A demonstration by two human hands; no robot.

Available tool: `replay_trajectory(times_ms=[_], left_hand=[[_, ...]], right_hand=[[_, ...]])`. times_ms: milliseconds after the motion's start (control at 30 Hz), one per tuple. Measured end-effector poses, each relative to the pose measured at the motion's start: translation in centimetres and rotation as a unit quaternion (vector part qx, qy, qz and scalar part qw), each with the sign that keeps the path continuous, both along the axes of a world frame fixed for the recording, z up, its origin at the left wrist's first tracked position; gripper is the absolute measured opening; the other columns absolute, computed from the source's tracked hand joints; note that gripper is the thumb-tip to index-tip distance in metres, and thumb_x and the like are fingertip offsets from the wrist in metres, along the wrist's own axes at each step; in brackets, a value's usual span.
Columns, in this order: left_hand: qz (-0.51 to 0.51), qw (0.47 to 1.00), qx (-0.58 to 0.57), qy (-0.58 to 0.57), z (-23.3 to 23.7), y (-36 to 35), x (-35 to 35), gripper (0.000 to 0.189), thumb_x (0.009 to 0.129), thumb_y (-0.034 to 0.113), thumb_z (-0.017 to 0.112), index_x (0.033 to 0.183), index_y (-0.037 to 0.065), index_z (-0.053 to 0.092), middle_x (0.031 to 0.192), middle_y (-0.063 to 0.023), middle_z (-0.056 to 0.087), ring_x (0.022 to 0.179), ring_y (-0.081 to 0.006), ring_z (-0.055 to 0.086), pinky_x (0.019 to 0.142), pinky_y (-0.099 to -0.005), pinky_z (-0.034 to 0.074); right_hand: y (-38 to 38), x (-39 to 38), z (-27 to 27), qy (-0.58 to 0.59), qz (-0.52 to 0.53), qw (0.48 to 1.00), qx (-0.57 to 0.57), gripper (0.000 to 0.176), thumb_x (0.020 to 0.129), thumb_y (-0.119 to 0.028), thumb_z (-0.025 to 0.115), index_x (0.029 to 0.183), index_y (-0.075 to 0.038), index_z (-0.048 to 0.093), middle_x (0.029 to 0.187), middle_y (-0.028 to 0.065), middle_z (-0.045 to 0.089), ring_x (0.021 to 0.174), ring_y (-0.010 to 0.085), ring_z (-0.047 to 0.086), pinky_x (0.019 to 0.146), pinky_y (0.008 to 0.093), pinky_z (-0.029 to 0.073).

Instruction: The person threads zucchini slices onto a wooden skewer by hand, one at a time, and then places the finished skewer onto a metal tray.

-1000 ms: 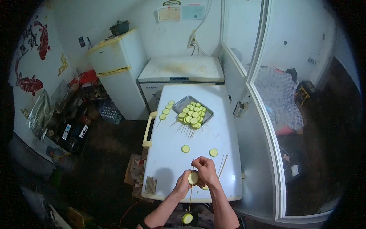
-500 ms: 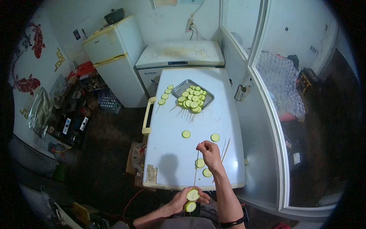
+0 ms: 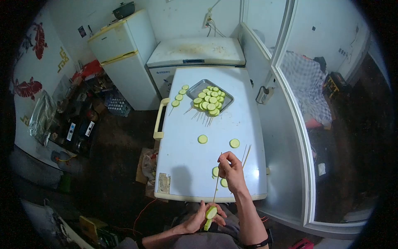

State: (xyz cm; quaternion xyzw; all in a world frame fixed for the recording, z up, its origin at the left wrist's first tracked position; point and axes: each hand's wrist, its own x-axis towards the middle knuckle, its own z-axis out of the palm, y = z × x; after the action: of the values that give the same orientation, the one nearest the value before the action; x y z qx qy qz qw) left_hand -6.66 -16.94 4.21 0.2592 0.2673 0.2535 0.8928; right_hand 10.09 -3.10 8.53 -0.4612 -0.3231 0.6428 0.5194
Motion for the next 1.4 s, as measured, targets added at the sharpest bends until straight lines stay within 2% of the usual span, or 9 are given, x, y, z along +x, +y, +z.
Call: replay_trajectory(times_ms=[100,167,267,367,533,667,900,1067,1400], left_hand=[[-0.007,0.999,-0.001,-0.041,-0.1,-0.1,0.1,0.061,0.105,0.056,0.018,0.126,0.004,0.04,0.117,-0.0172,0.055,0.105,-0.0256,0.064,0.098,-0.0405,0.05],[-0.024,0.993,0.103,0.05,0.3,-0.1,0.6,0.031,0.108,0.028,0.038,0.124,0.002,0.041,0.117,-0.0154,0.055,0.107,-0.0225,0.063,0.099,-0.0367,0.05],[-0.023,0.979,0.145,0.14,-0.8,-0.1,0.7,0.021,0.101,0.003,0.047,0.121,-0.001,0.042,0.117,-0.0138,0.057,0.108,-0.0198,0.063,0.098,-0.0329,0.051],[-0.025,0.955,0.182,0.231,0.0,-0.3,0.8,0.022,0.096,0.003,0.048,0.117,-0.002,0.046,0.112,-0.0138,0.061,0.103,-0.0169,0.064,0.094,-0.0312,0.052],[-0.021,0.984,0.099,0.149,0.7,0.0,0.6,0.022,0.098,0.003,0.05,0.119,0.0,0.045,0.115,-0.0137,0.06,0.11,-0.0201,0.064,0.096,-0.0333,0.051],[-0.022,0.997,-0.047,-0.054,0.9,1.0,0.1,0.022,0.099,0.007,0.057,0.117,0.003,0.044,0.114,-0.0128,0.06,0.111,-0.0214,0.063,0.102,-0.0345,0.048],[-0.061,0.995,-0.074,-0.023,-1.9,0.8,-0.3,0.029,0.099,0.008,0.059,0.124,0.005,0.044,0.117,-0.0114,0.059,0.108,-0.0212,0.062,0.098,-0.035,0.049],[0.054,0.997,-0.042,-0.029,-1.4,2.3,-0.5,0.031,0.101,0.012,0.055,0.129,0.002,0.045,0.118,-0.0106,0.059,0.109,-0.0193,0.061,0.098,-0.0333,0.048],[-0.089,0.995,0.018,0.043,-3.4,6.3,-3.4,0.02,0.103,0.021,0.055,0.108,0.003,0.06,0.102,-0.0001,0.059,0.099,-0.0086,0.056,0.088,-0.0253,0.045]], right_hand=[[-0.1,-0.3,-0.5,-0.001,-0.009,1.0,0.002,0.024,0.103,-0.024,0.055,0.086,-0.008,0.052,0.06,-0.0054,0.042,0.048,0.0042,0.03,0.045,0.0225,0.024],[-0.1,-0.3,-0.7,-0.005,-0.017,1.0,0.012,0.024,0.104,-0.024,0.055,0.086,-0.009,0.052,0.059,-0.0053,0.042,0.046,0.0042,0.03,0.044,0.0224,0.023],[-0.3,-0.8,-0.5,-0.079,-0.046,0.996,-0.005,0.025,0.102,-0.023,0.057,0.085,-0.006,0.053,0.061,-0.0034,0.043,0.049,0.0049,0.037,0.043,0.0239,0.028],[-0.4,-1.1,-0.4,-0.202,-0.085,0.976,0.015,0.023,0.102,-0.02,0.056,0.086,-0.004,0.054,0.062,-0.0033,0.045,0.05,0.0059,0.042,0.043,0.0244,0.032],[0.0,-1.3,-1.9,-0.324,-0.098,0.936,0.095,0.024,0.103,-0.021,0.055,0.086,-0.005,0.05,0.059,-0.0047,0.044,0.047,0.0045,0.041,0.042,0.0223,0.034],[-0.1,-1.5,0.0,-0.186,-0.059,0.981,-0.006,0.023,0.101,-0.019,0.057,0.089,0.0,0.055,0.065,0.001,0.053,0.054,0.0072,0.049,0.05,0.0257,0.043],[-0.1,-2.8,-0.8,-0.278,-0.072,0.957,0.043,0.023,0.102,-0.018,0.055,0.088,0.0,0.053,0.062,0.003,0.055,0.053,0.0084,0.052,0.049,0.0259,0.042],[0.5,-3.0,-1.9,-0.283,-0.075,0.955,0.035,0.024,0.102,-0.022,0.055,0.089,-0.002,0.053,0.059,0.0017,0.054,0.052,0.0077,0.051,0.046,0.0257,0.039],[1.0,-3.1,-4.2,-0.232,-0.009,0.973,0.004,0.027,0.103,-0.026,0.054,0.091,-0.002,0.054,0.06,0.0058,0.058,0.049,0.0095,0.051,0.044,0.0273,0.039]])
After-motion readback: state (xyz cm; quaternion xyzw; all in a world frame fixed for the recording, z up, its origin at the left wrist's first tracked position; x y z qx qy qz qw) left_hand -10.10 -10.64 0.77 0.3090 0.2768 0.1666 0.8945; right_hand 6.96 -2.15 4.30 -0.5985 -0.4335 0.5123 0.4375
